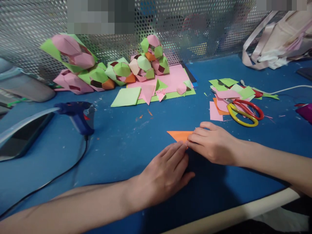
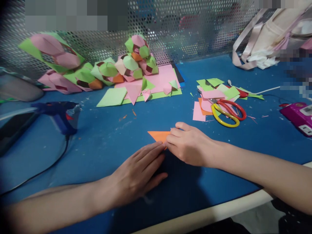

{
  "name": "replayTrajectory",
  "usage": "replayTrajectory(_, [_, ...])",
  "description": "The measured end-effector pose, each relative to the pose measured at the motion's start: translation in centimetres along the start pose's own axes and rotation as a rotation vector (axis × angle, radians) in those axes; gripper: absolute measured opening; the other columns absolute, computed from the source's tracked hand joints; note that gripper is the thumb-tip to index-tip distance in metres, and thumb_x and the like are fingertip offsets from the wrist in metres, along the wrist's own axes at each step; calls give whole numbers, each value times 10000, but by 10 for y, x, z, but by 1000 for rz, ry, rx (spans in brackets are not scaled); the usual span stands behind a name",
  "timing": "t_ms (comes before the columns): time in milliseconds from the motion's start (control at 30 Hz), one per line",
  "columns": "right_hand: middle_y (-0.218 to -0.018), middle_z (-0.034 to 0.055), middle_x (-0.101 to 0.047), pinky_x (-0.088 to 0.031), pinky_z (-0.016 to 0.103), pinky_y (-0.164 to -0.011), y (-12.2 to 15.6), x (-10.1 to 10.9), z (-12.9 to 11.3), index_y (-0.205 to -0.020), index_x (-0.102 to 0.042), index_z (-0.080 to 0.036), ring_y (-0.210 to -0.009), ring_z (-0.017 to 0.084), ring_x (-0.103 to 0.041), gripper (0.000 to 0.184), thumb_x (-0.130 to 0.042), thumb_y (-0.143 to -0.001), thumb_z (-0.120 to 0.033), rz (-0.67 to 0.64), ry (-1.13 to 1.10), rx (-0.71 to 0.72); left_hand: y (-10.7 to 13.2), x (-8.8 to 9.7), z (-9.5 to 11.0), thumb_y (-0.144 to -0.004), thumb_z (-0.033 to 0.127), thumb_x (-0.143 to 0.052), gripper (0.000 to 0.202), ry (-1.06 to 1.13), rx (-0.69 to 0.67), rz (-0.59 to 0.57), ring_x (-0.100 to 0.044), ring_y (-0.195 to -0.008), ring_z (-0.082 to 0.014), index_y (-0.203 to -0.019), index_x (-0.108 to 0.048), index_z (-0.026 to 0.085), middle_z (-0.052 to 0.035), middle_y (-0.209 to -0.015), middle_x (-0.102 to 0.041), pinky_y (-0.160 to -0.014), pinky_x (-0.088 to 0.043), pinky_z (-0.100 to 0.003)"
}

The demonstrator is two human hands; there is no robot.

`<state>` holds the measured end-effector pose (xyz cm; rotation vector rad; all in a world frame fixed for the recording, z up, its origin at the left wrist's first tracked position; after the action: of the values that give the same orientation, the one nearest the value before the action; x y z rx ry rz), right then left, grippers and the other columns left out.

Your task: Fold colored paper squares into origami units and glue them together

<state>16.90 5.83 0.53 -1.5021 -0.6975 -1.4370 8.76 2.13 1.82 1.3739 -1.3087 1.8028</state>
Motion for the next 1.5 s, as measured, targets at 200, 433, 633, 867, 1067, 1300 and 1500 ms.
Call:
replayTrajectory(200, [-860,67,-689,-319,393,-850,0,11,11,-903,-670,-151,-800,180,-535,237,-440,-862,-109,43,-165,-103,-4,1,-4,-851,318,-570,279,79,22,38,-643,-997,-291,-884,-636,48,-197,-964,-680,-889,-553,-425])
replayTrajectory(433, [-1423,175,-420,-281,439,-1053,-18,12,-1,-1388,-358,-77,-1322,244,-363,569,-385,-940,-426,75,-518,-97,-6,-4,-4,-849,288,-544,217,160,40,52,-631,-955,-271,-936,-607,100,-136,-911,-663,-856,-553,-462])
replayTrajectory(633, [-1476,226,-295,-78,480,-1148,-22,-18,-1,-1459,-149,-17,-1403,277,-207,894,-450,-854,-603,-120,-603,-83,-5,-6,-2,-818,288,-582,228,160,48,-4,-623,-919,-281,-926,-621,91,-123,-862,-651,-858,-547,-479])
replayTrajectory(867, [-1516,183,-215,-62,466,-1158,7,-19,14,-1467,-161,-54,-1419,252,-160,880,-463,-849,-602,-209,-446,-108,-3,0,-1,-813,351,-595,345,61,7,70,-639,-950,-307,-924,-623,26,-203,-951,-664,-840,-566,-444])
replayTrajectory(1067, [-1502,184,-252,-121,510,-1137,45,-14,31,-1475,-133,-72,-1400,278,-222,931,-425,-827,-673,-210,-270,-172,-5,2,-5,-830,371,-576,321,64,22,73,-653,-901,-278,-895,-635,63,-182,-924,-676,-800,-566,-423])
replayTrajectory(1300, [-1418,165,-431,-247,510,-1087,55,9,35,-1427,-309,-96,-1319,278,-385,748,-403,-884,-602,-105,-103,-279,-14,-4,-18,-854,342,-544,245,142,76,41,-626,-818,-245,-829,-622,111,-127,-841,-651,-785,-521,-446])
replayTrajectory(1500, [-1300,165,-555,-404,447,-958,23,3,10,-1287,-488,-60,-1196,286,-501,546,-460,-911,-455,5,-119,-151,-13,-4,-25,-854,306,-531,221,222,108,43,-600,-919,-260,-922,-603,109,-166,-992,-632,-790,-514,-439])
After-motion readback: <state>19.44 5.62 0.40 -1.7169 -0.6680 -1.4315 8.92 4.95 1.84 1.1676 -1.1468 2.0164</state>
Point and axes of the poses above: each hand's wrist, its own y-axis away from the middle knuckle, its own x-axis out of the back of the hand, z = x × y, the point moved 8 cm from there along -y, towards the middle knuckle
